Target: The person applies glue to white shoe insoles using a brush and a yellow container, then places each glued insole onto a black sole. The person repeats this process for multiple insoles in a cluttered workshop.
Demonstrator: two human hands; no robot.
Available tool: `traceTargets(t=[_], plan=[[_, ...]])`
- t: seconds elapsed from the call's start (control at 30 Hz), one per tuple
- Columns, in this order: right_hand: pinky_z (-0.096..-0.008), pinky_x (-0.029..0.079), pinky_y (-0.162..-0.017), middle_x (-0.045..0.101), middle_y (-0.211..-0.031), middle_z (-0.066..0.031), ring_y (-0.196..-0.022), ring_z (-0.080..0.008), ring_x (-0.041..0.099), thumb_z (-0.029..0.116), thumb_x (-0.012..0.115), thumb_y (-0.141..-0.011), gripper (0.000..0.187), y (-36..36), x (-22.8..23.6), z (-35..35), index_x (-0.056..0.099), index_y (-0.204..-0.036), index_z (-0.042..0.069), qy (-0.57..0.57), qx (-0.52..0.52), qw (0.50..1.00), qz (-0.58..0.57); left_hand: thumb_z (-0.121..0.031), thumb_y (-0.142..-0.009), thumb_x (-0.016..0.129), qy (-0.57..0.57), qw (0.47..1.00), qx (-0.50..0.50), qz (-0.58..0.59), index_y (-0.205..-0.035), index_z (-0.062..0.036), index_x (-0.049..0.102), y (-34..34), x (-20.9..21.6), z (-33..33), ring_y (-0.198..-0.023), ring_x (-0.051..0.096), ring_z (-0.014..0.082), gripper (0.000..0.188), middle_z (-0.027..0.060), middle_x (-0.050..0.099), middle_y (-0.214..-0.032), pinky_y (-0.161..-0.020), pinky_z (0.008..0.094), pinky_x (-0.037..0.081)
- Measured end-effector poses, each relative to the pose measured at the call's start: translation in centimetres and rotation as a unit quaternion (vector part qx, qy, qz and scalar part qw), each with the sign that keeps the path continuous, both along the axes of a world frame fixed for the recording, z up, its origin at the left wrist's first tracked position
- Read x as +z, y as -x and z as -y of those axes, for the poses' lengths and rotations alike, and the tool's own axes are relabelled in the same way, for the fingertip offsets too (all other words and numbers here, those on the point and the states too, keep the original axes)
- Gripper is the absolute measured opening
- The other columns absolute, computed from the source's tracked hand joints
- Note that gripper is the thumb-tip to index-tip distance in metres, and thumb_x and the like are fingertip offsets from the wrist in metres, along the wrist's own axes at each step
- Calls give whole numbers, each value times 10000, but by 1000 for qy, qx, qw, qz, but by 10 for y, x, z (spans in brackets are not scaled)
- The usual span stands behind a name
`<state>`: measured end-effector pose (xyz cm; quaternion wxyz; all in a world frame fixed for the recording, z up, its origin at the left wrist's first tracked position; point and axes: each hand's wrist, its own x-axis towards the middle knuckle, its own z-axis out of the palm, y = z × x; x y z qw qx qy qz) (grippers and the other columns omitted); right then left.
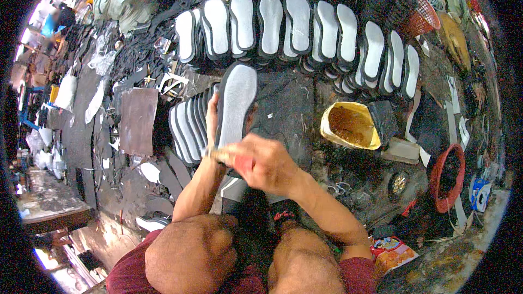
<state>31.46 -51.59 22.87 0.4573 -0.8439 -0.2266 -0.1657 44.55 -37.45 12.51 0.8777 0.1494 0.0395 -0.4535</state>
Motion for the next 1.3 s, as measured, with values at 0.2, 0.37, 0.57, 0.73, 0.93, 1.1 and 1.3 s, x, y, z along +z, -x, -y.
traceTargets(t=[0.2, 0.37, 0.57, 0.73, 0.93, 1.1, 1.3], plan=[[-384, 561, -807, 737, -996, -120, -930, -288, 711, 109, 716, -893, 151, -26, 4, 34, 726, -1036, 61, -120, -123, 985, -21, -621, -965, 438, -59, 987, 127, -82, -1426, -26, 474, 20, 43, 9, -824, 704, 339, 754, 291, 651, -1164, -698, 421, 618], [-380, 562, -804, 707, -993, -107, -911, -309, 699, 116, 768, -834, 182, 23, -3, 3, 713, -1003, 75, -70, 13, 995, -67, -615, -969, 449, -33, 982, 152, -112, -1444, -18, 454, 9, 60, -3, -982, 635, 385, 762, 283, 612, -1226, -858, 479, 552], [-428, 539, -752, 673, -904, -142, -842, -353, 661, 185, 739, -864, 167, -49, 2, 26, 686, -969, 66, -34, -124, 990, 59, -622, -946, 484, -134, 969, 146, -144, -1378, -27, 518, 48, 69, 22, -887, 711, 303, 736, 206, 668, -1160, -758, 384, 614], [-370, 554, -651, 725, -834, -150, -733, -270, 714, 163, 758, -870, 210, -114, 18, 76, 692, -965, -12, 10, -324, 945, 33, -675, -912, 497, -182, 975, 128, 26, -1405, -12, 492, 56, 51, -2, -991, 679, 321, 826, 219, 621, -1255, -752, 400, 610], [-371, 552, -761, 736, -955, -133, -856, -278, 716, 173, 759, -872, 199, -94, 4, 65, 703, -987, 22, -94, -214, 970, 64, -691, -949, 397, -106, 987, 118, -14, -1390, 18, 497, 38, 58, -12, -924, 675, 309, 841, 243, 641, -1183, -762, 426, 593], [-398, 537, -873, 717, -1017, -137, -960, -288, 695, 52, 751, -850, 178, -21, -37, 11, 682, -1012, 34, -135, -95, 986, -28, -601, -983, 440, -115, 982, 147, -17, -1405, -35, 516, 24, 49, -17, -1044, 668, 333, 710, 192, 656, -1243, -910, 461, 547], [-374, 522, -892, 729, -991, -85, -933, -229, 695, 143, 837, -789, 254, 52, -23, 15, 720, -998, 59, -176, -93, 956, -217, -531, -980, 517, 29, 973, 180, -141, -1424, 6, 446, 3, 39, -43, -1102, 570, 378, 701, 278, 556, -1269, -889, 453, 485]])
